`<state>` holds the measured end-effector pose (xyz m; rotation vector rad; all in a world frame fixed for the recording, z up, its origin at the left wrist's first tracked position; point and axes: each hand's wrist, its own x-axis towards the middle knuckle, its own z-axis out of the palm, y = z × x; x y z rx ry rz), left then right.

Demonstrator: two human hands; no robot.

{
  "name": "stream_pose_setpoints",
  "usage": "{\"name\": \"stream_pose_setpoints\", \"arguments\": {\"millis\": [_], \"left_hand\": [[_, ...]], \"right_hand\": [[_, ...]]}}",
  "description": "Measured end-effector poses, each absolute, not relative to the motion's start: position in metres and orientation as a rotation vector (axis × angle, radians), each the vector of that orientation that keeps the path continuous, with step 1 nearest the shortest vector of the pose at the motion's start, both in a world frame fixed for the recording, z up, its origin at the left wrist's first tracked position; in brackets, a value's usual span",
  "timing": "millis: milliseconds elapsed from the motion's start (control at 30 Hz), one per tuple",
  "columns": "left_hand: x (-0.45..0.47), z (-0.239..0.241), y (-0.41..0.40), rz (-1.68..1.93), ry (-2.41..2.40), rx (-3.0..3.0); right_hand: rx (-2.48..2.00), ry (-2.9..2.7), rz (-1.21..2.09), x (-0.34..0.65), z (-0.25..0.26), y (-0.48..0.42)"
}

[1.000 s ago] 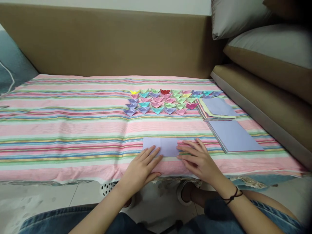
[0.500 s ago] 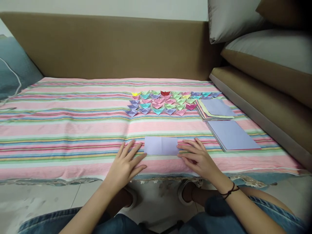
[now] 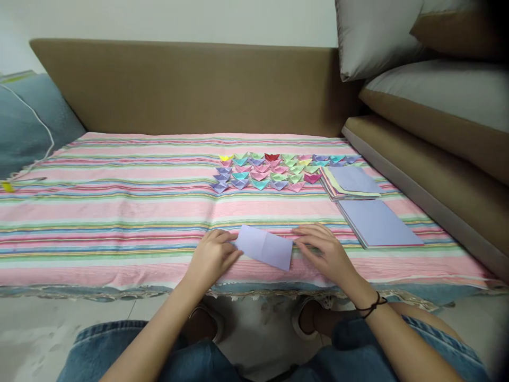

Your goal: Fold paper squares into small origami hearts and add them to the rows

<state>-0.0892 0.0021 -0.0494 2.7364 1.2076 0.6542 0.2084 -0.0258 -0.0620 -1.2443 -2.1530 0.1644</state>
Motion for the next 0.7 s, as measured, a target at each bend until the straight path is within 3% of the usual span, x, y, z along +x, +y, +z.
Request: {"name": "stream_pose_setpoints", "arguments": {"millis": [100, 333, 467, 600, 700], "left_hand": [[-0.081, -0.049, 0.002, 0.589, 1.335, 2.693], [-0.082, -0.038, 0.001, 0.463, 1.373, 2.697], [-0.091, -0.03, 0.004, 0.561, 1.458, 2.611], [-0.087, -0.02, 0.006, 0.973, 1.372, 2.097], [-0.078, -0.014, 0.007, 1.059, 1.151, 1.576]], "right_hand": [[-1.18, -2.077, 0.117, 0.193, -0.056, -0.027], [-1.025, -2.514, 0.158, 0.152, -0.051, -0.031], [-0.992, -2.539, 0.171, 0.151, -0.05, -0.023], [-1.124, -2.175, 0.493, 0.158, -0.032, -0.014], [-1.147, -1.757, 0.984, 0.166, -0.015, -0.008]]}}
